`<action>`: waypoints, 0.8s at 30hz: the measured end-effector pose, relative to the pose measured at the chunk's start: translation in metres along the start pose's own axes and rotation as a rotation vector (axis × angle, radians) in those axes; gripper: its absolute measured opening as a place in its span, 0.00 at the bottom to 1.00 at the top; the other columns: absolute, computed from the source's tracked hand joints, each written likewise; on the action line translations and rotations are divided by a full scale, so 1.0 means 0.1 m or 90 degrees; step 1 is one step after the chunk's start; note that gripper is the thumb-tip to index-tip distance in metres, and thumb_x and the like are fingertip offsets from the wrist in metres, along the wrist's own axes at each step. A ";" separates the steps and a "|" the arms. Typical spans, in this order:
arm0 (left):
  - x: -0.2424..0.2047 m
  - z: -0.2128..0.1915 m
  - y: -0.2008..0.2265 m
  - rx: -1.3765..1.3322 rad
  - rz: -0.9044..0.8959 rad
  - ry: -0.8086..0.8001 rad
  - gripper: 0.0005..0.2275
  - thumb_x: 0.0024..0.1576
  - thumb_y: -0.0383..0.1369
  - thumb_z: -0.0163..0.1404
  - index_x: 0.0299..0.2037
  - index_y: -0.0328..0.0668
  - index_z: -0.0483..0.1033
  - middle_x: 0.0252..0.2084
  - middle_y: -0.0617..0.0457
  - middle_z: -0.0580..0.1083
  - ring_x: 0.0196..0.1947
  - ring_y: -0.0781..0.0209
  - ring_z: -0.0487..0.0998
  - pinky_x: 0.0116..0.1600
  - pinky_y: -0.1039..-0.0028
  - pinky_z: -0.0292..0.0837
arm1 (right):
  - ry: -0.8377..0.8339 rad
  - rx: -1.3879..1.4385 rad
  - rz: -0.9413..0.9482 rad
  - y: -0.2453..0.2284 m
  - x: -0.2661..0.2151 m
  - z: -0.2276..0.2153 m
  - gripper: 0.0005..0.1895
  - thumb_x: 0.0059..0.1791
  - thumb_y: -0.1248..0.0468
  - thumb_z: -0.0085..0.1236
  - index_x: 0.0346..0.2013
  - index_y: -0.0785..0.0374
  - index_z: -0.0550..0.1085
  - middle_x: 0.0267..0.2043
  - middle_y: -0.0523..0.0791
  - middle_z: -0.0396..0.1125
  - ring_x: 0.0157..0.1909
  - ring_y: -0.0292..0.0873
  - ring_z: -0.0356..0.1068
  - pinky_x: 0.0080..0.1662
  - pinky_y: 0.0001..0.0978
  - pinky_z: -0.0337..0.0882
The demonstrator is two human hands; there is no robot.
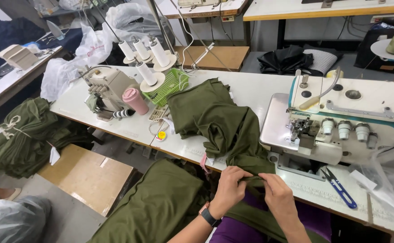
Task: Handling and inspecting green fabric pieces at a sewing workstation.
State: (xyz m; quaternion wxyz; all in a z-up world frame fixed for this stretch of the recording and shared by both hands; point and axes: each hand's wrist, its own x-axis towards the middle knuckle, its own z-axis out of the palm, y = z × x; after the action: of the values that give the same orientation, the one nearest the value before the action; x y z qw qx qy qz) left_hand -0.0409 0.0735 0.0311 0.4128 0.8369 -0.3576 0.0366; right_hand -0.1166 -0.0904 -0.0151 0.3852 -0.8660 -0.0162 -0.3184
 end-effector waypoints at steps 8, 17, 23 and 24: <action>-0.03 0.05 0.03 -0.058 -0.035 0.078 0.14 0.55 0.16 0.40 0.43 0.35 0.80 0.41 0.46 0.78 0.44 0.50 0.78 0.50 0.65 0.77 | 0.011 -0.045 -0.006 -0.08 0.01 -0.02 0.14 0.50 0.80 0.51 0.47 0.67 0.77 0.44 0.47 0.76 0.48 0.46 0.76 0.53 0.35 0.78; 0.08 -0.18 0.09 -0.228 -0.299 -0.218 0.08 0.63 0.30 0.48 0.46 0.41 0.80 0.41 0.52 0.79 0.42 0.60 0.79 0.50 0.70 0.76 | -0.155 0.054 0.236 0.30 -0.01 0.01 0.11 0.51 0.72 0.52 0.45 0.62 0.79 0.39 0.45 0.78 0.40 0.42 0.78 0.45 0.32 0.78; -0.04 -0.07 -0.17 -0.199 -0.219 -0.158 0.08 0.55 0.38 0.62 0.36 0.44 0.82 0.36 0.48 0.78 0.42 0.51 0.78 0.49 0.62 0.72 | -0.243 0.115 0.295 0.08 0.09 -0.07 0.07 0.50 0.65 0.61 0.40 0.64 0.80 0.37 0.49 0.78 0.41 0.49 0.79 0.44 0.39 0.76; -0.08 -0.05 -0.22 -0.205 -0.208 -0.128 0.10 0.51 0.35 0.65 0.40 0.40 0.83 0.37 0.41 0.79 0.46 0.40 0.80 0.52 0.57 0.75 | -0.194 0.135 0.231 0.09 0.05 -0.03 0.06 0.49 0.65 0.64 0.37 0.65 0.81 0.34 0.53 0.78 0.40 0.55 0.80 0.42 0.43 0.79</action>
State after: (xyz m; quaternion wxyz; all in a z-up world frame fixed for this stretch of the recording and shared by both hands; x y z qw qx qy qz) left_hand -0.0315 0.0902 0.0171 0.5035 0.8065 -0.2583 -0.1713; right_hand -0.1114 -0.1004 -0.0165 0.5180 -0.8474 0.0485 -0.1064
